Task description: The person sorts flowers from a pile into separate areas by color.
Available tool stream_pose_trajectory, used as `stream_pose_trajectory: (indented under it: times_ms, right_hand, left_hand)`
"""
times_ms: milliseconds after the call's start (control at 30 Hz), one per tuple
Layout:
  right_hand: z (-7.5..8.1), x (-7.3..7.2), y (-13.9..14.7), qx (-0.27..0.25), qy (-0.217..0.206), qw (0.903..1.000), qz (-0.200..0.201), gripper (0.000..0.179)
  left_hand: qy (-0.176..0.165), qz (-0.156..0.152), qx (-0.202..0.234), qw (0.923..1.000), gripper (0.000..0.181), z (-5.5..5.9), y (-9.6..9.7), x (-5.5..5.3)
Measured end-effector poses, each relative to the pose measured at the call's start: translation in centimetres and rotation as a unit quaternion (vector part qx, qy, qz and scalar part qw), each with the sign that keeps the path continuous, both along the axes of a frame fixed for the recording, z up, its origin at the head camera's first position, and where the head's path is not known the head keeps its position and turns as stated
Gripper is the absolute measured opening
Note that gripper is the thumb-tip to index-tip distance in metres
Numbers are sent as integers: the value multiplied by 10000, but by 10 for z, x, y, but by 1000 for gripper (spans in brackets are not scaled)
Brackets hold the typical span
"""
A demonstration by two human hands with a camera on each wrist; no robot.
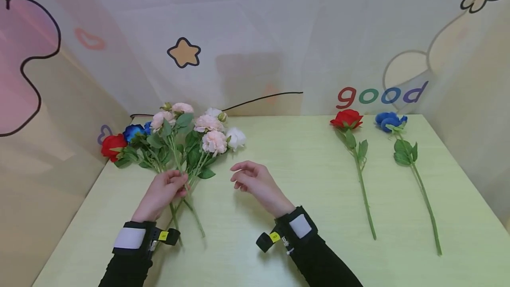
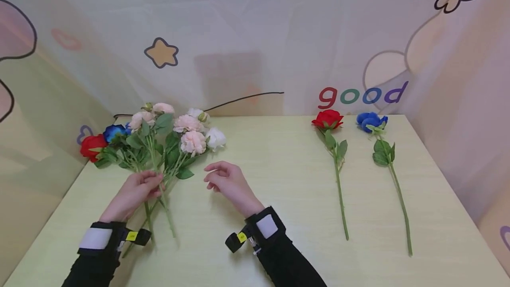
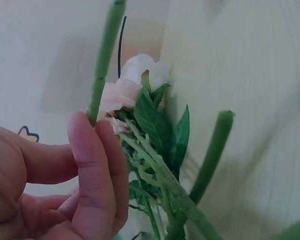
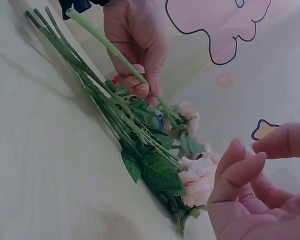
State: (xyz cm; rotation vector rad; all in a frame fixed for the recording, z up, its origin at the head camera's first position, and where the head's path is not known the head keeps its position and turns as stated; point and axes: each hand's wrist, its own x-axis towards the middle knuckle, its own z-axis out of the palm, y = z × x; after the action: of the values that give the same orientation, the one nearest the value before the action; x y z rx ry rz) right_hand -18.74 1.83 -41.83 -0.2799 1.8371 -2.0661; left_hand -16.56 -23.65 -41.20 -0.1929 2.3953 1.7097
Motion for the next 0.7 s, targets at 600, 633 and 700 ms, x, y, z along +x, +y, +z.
stream_pose_trajectory:
  times_ms: [600, 633, 700]
  right_hand:
    - [2, -6, 62, 605, 272, 9976, -176, 24]
    - [2, -6, 66, 688, 304, 9970, -159, 25]
    - [0, -4, 72, 849, 377, 9956, -93, 28]
  left_hand:
    - [573, -473, 632, 9952, 23, 12, 78, -13]
    - [591, -510, 721, 9943, 23, 11, 83, -14]
    - [613, -592, 863, 9926, 22, 11, 94, -15]
